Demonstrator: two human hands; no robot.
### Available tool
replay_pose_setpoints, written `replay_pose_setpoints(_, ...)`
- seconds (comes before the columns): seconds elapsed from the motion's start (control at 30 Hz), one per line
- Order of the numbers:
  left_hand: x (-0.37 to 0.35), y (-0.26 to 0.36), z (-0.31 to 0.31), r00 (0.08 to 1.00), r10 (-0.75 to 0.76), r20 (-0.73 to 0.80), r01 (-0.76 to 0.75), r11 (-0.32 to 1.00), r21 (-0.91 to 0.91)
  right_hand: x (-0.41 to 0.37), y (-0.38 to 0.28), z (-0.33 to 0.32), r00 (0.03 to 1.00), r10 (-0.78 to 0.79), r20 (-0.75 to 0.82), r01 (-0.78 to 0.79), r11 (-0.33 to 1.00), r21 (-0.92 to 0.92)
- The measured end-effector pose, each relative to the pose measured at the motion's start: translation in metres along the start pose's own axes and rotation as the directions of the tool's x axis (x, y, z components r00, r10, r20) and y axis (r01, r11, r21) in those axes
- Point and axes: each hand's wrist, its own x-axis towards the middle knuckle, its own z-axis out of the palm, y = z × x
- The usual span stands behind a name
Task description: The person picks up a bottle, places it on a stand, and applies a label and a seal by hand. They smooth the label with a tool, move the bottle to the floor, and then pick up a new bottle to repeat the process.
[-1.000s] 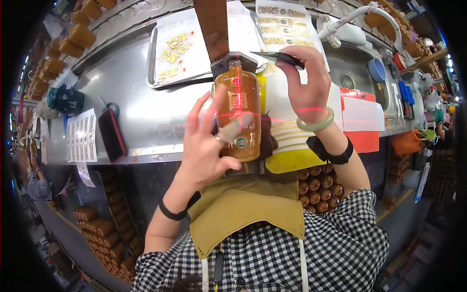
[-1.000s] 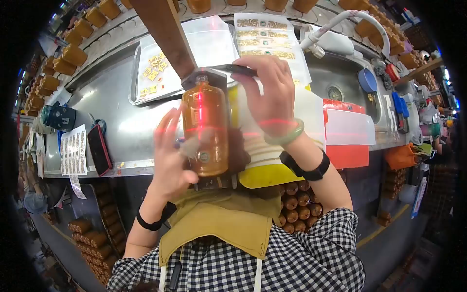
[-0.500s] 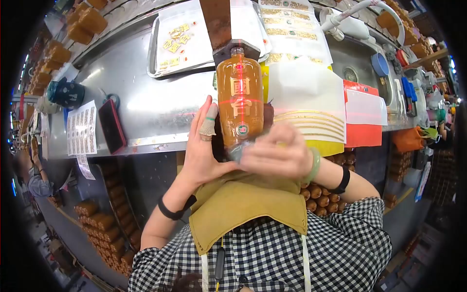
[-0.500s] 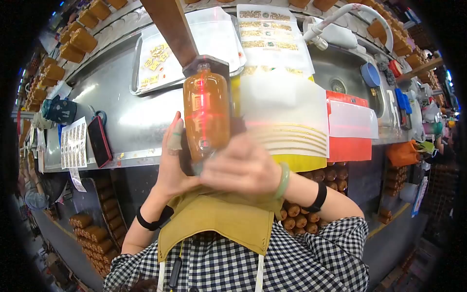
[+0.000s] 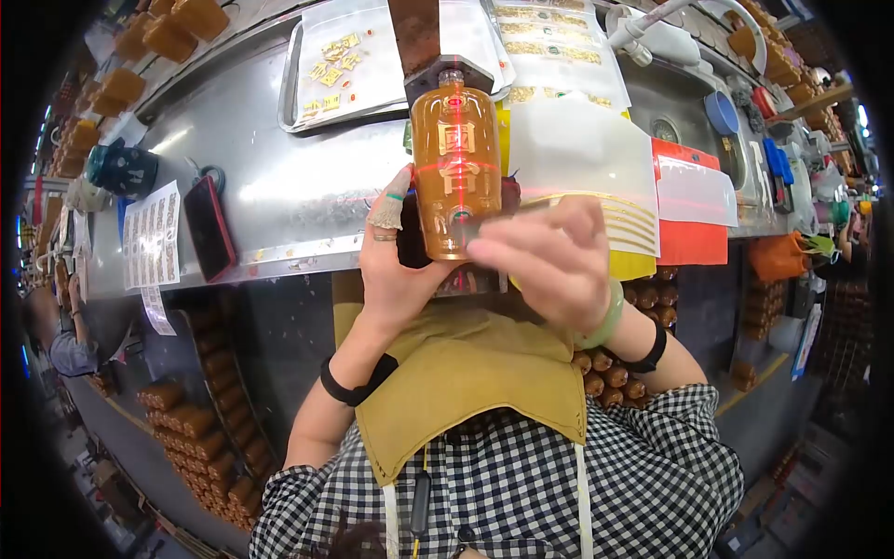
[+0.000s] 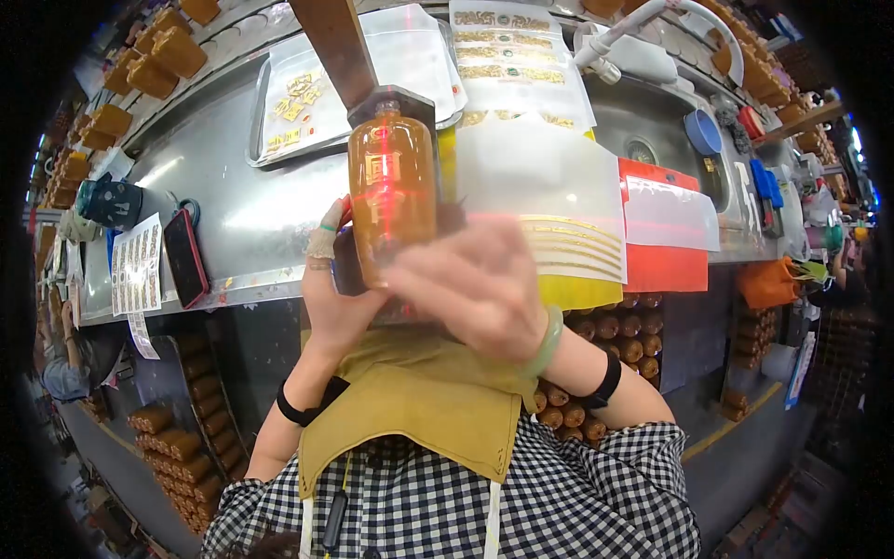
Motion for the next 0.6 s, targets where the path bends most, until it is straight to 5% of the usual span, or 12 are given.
replay_pose_setpoints(0.07, -0.003, -0.002, 0.0, 1.0, 0.01, -0.011, -0.01, 1.0, 0.011, -0.011, 0.001, 0.012, 0.999, 0.003, -0.039, -0.005, 0.999, -0.049)
replay_pose_setpoints(0.13, -0.005, -0.002, -0.002, 0.999, 0.02, 0.038, -0.022, 0.998, 0.053, -0.022, -0.017, 0.017, 0.993, -0.117, 0.009, 0.112, 0.97, 0.217)
replay_pose_setpoints(0.17, -0.007, -0.005, -0.001, 0.999, 0.02, 0.038, -0.022, 0.998, 0.054, -0.024, -0.021, 0.007, 0.972, -0.167, 0.165, 0.109, 0.944, 0.31)
replay_pose_setpoints(0.2, -0.007, -0.007, 0.0, 0.999, 0.008, 0.034, -0.008, 1.0, 0.006, -0.025, -0.022, 0.007, 0.973, -0.162, 0.165, 0.106, 0.946, 0.306)
replay_pose_setpoints(0.3, -0.006, 0.003, 0.004, 0.996, -0.075, 0.038, 0.077, 0.996, -0.043, -0.027, -0.016, 0.006, 0.985, 0.16, 0.07, -0.175, 0.926, 0.335)
replay_pose_setpoints(0.4, -0.008, -0.008, 0.009, 0.966, -0.256, 0.044, 0.257, 0.966, -0.012, -0.036, -0.014, 0.006, 0.864, 0.501, 0.052, -0.442, 0.705, 0.554)
replay_pose_setpoints(0.47, -0.006, 0.002, 0.004, 0.999, -0.043, 0.018, 0.037, 0.964, 0.263, -0.041, -0.008, -0.006, 0.857, 0.509, 0.077, -0.473, 0.718, 0.51)
replay_pose_setpoints(0.5, -0.003, 0.013, -0.002, 0.999, -0.032, 0.03, 0.023, 0.969, 0.245, -0.039, -0.009, -0.015, 0.842, 0.535, 0.076, -0.502, 0.723, 0.475)
replay_pose_setpoints(0.57, 0.005, 0.033, -0.013, 0.941, 0.318, 0.112, -0.333, 0.827, 0.452, -0.044, -0.004, -0.017, 0.804, 0.592, 0.058, -0.547, 0.698, 0.462)
replay_pose_setpoints(0.6, 0.007, 0.037, -0.012, 0.94, 0.321, 0.114, -0.337, 0.832, 0.441, -0.047, 0.0, -0.022, 0.754, 0.648, 0.106, -0.619, 0.647, 0.445)
